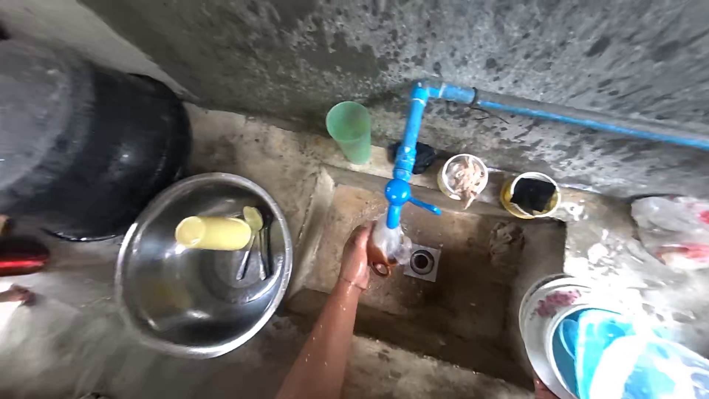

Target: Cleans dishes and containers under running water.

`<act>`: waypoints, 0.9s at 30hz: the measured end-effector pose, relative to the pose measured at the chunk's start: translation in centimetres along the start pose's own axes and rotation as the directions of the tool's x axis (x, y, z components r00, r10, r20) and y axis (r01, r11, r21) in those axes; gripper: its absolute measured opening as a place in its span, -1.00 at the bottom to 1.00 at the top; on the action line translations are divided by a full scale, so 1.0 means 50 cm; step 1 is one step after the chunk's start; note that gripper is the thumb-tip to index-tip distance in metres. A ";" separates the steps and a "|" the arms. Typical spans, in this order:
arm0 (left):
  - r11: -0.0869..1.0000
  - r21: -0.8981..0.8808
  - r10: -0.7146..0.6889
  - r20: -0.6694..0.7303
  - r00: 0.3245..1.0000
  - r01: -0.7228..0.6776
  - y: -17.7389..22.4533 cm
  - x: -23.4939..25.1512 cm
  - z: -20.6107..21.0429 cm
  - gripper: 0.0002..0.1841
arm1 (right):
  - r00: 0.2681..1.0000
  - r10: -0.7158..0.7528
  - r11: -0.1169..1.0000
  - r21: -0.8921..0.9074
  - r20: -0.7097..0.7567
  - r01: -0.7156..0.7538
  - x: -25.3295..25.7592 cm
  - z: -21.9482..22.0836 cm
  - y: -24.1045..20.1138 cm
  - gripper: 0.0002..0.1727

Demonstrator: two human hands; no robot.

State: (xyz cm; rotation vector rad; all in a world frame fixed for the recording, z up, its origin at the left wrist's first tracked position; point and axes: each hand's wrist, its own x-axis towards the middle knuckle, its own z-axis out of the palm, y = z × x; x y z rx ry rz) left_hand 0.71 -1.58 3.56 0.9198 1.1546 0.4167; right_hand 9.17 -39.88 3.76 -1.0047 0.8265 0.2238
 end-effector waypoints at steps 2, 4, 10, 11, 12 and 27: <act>0.916 0.322 0.269 -0.046 0.962 -0.240 0.031 -0.039 -0.023 -0.60 | 0.996 0.045 0.998 0.029 0.070 -0.048 -0.050 0.034 -0.002 -0.71; 0.769 0.479 0.509 -0.058 0.859 -0.424 0.060 -0.082 -0.065 -0.51 | 0.989 0.105 0.994 -0.004 0.108 -0.105 -0.104 0.089 0.000 -0.69; 0.566 0.768 0.759 -0.343 0.553 -0.301 0.166 -0.152 -0.315 -0.39 | 0.986 0.141 0.801 -0.596 0.091 -0.059 -0.180 0.282 0.082 -0.76; 0.539 0.821 0.745 -0.361 0.561 -0.188 0.177 -0.153 -0.368 -0.37 | 0.983 0.186 0.795 -0.587 -0.001 -0.151 -0.173 0.308 0.098 -0.76; 0.501 0.862 0.723 -0.370 0.584 -0.074 0.182 -0.151 -0.418 -0.35 | 0.963 0.258 0.839 -0.513 0.082 -0.181 -0.121 0.276 0.122 -0.74; 0.486 0.817 0.474 -0.545 0.691 0.311 0.163 -0.044 -0.533 -0.20 | 0.696 0.517 0.391 -0.861 0.498 0.325 0.125 0.316 0.444 -0.45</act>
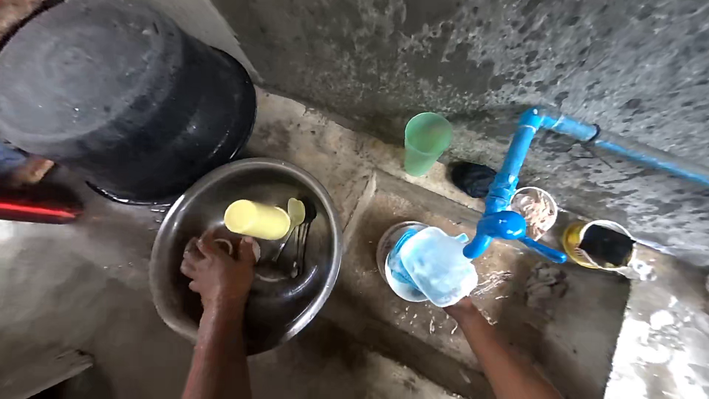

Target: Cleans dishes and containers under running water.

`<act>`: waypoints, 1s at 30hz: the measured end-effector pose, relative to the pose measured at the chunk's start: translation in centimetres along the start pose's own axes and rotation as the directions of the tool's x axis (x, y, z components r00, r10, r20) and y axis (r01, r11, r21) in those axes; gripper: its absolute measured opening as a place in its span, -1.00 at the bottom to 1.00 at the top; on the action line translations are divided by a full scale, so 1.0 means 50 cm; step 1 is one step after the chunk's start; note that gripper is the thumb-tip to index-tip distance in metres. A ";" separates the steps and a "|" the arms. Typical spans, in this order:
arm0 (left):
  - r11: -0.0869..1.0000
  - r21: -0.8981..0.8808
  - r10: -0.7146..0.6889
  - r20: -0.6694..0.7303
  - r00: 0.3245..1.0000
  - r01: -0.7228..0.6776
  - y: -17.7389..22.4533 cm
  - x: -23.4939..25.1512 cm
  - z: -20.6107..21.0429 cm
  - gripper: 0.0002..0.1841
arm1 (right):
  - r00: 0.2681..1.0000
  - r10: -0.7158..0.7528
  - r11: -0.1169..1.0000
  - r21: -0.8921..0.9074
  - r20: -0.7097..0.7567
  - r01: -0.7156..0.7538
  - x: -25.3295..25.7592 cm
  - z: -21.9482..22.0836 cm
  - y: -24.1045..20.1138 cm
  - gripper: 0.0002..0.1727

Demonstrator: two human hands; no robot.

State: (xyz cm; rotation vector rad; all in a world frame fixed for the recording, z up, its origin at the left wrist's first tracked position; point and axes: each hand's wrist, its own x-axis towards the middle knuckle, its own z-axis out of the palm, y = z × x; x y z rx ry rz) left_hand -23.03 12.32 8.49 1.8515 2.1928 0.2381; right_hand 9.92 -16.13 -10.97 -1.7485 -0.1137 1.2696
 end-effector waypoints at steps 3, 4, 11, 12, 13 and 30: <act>0.931 -0.104 0.313 -0.270 0.911 -0.350 0.067 -0.113 -0.008 -0.39 | 0.988 -0.097 0.844 -0.516 0.120 0.146 0.016 0.011 -0.022 -0.40; 0.864 -0.133 0.430 -0.310 0.848 -0.486 0.102 -0.170 0.007 -0.49 | 0.987 -0.093 0.825 -0.545 0.130 0.149 0.017 0.016 -0.030 -0.42; 0.784 -0.263 0.559 0.694 0.454 -0.562 0.343 -0.437 0.282 -0.35 | 0.943 0.297 0.572 -0.819 0.151 -0.049 0.010 0.021 -0.155 -0.46; 0.772 -0.205 0.528 0.735 0.427 -0.601 0.361 -0.444 0.297 -0.41 | 0.931 0.355 0.587 -0.796 0.088 -0.148 0.004 0.015 -0.167 -0.55; 0.769 -0.178 0.498 0.769 0.401 -0.614 0.376 -0.445 0.294 -0.47 | 0.921 0.387 0.638 -0.733 0.043 -0.234 -0.008 0.002 -0.181 -0.60; 0.539 -0.751 0.172 0.541 0.824 0.381 0.353 -0.271 0.225 -0.48 | 0.988 -0.117 0.915 0.398 0.103 0.066 -0.150 -0.004 -0.285 -0.66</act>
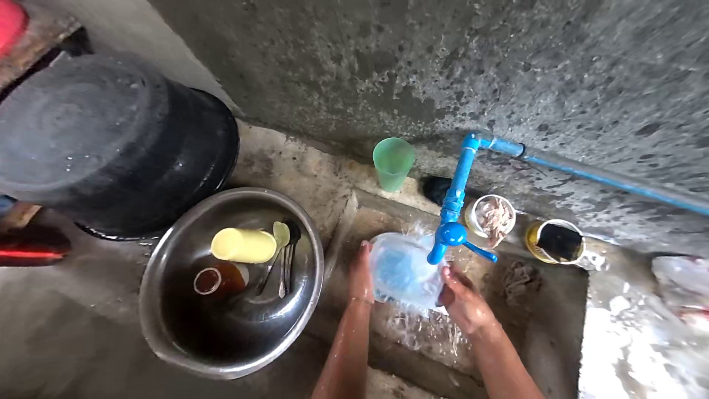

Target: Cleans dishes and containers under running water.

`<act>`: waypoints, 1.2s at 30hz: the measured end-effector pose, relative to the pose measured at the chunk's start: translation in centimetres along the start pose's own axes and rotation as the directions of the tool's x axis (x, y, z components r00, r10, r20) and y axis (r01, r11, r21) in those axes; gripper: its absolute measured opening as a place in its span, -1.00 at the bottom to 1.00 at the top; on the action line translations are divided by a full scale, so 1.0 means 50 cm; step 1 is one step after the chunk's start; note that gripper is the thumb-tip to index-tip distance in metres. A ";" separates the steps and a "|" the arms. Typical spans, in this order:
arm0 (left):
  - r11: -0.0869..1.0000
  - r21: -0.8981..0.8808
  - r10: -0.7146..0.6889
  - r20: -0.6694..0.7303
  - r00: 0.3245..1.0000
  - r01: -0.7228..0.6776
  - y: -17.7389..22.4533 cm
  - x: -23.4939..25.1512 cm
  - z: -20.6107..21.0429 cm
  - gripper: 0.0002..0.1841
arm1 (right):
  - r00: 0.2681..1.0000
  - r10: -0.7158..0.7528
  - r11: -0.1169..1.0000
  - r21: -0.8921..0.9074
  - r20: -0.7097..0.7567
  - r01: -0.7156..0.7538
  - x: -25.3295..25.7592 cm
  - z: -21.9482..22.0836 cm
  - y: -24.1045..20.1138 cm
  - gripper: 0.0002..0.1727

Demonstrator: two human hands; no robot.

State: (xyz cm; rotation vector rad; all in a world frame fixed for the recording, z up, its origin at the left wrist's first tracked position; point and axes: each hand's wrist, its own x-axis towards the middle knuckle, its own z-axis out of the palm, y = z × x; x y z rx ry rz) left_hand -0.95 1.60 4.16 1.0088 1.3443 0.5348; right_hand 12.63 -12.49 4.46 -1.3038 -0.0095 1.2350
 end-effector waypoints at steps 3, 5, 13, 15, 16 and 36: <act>0.998 0.033 0.055 0.180 0.982 -0.062 -0.011 0.001 0.061 -0.53 | 0.964 -0.259 0.963 -0.093 -0.065 0.252 -0.026 0.047 0.017 -0.85; 0.998 -0.055 0.010 0.346 0.938 0.010 -0.004 -0.036 0.095 -0.40 | 0.904 -0.427 0.861 -0.308 -0.007 0.404 -0.033 0.072 0.046 -0.80; 0.807 -0.384 -0.280 0.419 0.864 0.448 -0.032 -0.077 0.033 -0.48 | 0.985 -0.133 0.889 -0.453 -0.106 0.071 0.002 0.093 -0.028 -0.49; 0.794 -0.425 -0.282 0.376 0.883 0.435 -0.050 -0.094 0.050 -0.51 | 0.982 -0.171 0.873 -0.473 -0.075 0.116 0.013 0.124 -0.017 -0.51; 0.779 -0.481 -0.253 0.344 0.904 0.401 -0.053 -0.090 0.054 -0.53 | 0.990 -0.138 0.861 -0.496 -0.015 0.113 0.000 0.142 -0.014 -0.50; 0.622 -0.686 -0.106 0.403 0.909 0.377 -0.059 -0.069 0.070 -0.40 | 0.933 -0.135 0.566 -0.746 0.335 0.350 0.040 0.101 -0.016 -0.56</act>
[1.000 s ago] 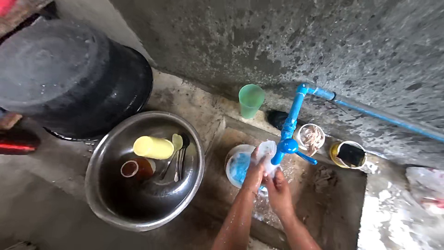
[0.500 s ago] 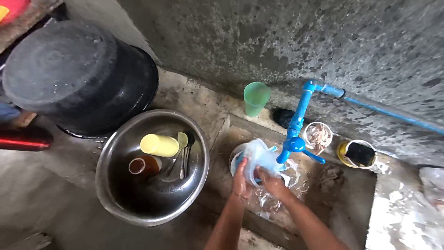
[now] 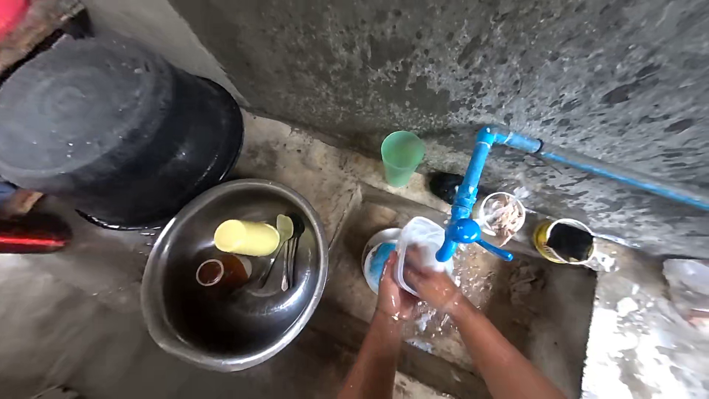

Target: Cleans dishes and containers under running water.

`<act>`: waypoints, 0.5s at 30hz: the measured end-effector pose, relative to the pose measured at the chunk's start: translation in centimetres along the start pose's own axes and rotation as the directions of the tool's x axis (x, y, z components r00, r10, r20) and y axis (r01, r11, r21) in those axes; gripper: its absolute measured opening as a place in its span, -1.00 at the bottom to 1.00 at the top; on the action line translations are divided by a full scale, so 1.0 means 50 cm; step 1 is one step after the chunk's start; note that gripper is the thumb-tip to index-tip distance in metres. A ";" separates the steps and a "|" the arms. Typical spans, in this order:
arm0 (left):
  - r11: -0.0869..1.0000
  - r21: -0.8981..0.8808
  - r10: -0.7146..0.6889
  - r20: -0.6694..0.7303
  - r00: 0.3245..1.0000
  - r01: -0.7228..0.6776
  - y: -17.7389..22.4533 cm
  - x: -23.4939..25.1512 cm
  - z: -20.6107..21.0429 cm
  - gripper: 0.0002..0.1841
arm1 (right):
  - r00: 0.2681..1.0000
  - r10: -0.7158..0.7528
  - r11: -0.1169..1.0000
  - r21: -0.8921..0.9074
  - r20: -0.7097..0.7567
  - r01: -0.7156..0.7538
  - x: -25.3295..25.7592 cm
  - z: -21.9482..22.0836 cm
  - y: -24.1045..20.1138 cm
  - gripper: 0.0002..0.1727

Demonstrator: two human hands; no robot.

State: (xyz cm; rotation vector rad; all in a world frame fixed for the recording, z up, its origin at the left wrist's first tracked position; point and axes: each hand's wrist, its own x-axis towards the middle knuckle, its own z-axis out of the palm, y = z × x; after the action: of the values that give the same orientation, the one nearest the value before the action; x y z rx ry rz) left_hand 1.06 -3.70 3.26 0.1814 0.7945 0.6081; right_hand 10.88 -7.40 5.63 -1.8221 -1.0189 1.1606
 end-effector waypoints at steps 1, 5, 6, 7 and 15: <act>0.999 0.039 0.030 -0.024 0.999 -0.029 0.010 0.003 0.004 -0.47 | 0.992 0.030 0.999 0.036 0.125 -0.035 -0.021 -0.013 -0.010 -0.60; 0.838 0.500 0.199 0.092 0.976 -0.218 0.038 0.018 0.011 -0.47 | 0.940 0.087 0.996 0.059 -0.329 -0.072 -0.069 -0.032 0.052 -0.75; 0.730 0.612 0.263 0.161 0.951 -0.305 0.036 0.026 0.012 -0.40 | 0.923 0.105 0.989 -0.058 -0.370 -0.136 -0.073 -0.034 0.075 -0.75; 0.601 0.689 0.324 0.251 0.912 -0.404 0.032 0.036 0.013 -0.36 | 0.938 0.132 0.960 -0.193 -0.319 -0.201 -0.077 -0.029 0.094 -0.69; 0.237 0.811 0.398 0.422 0.815 -0.535 0.027 0.005 -0.006 -0.39 | 0.969 0.083 0.695 -0.711 0.232 0.110 -0.073 0.032 0.198 -0.63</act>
State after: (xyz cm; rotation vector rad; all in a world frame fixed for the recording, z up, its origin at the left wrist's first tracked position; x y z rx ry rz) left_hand 0.39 -2.49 3.40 1.5746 0.8769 0.6486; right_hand 10.67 -14.53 -2.34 -2.2807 -1.8361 1.0670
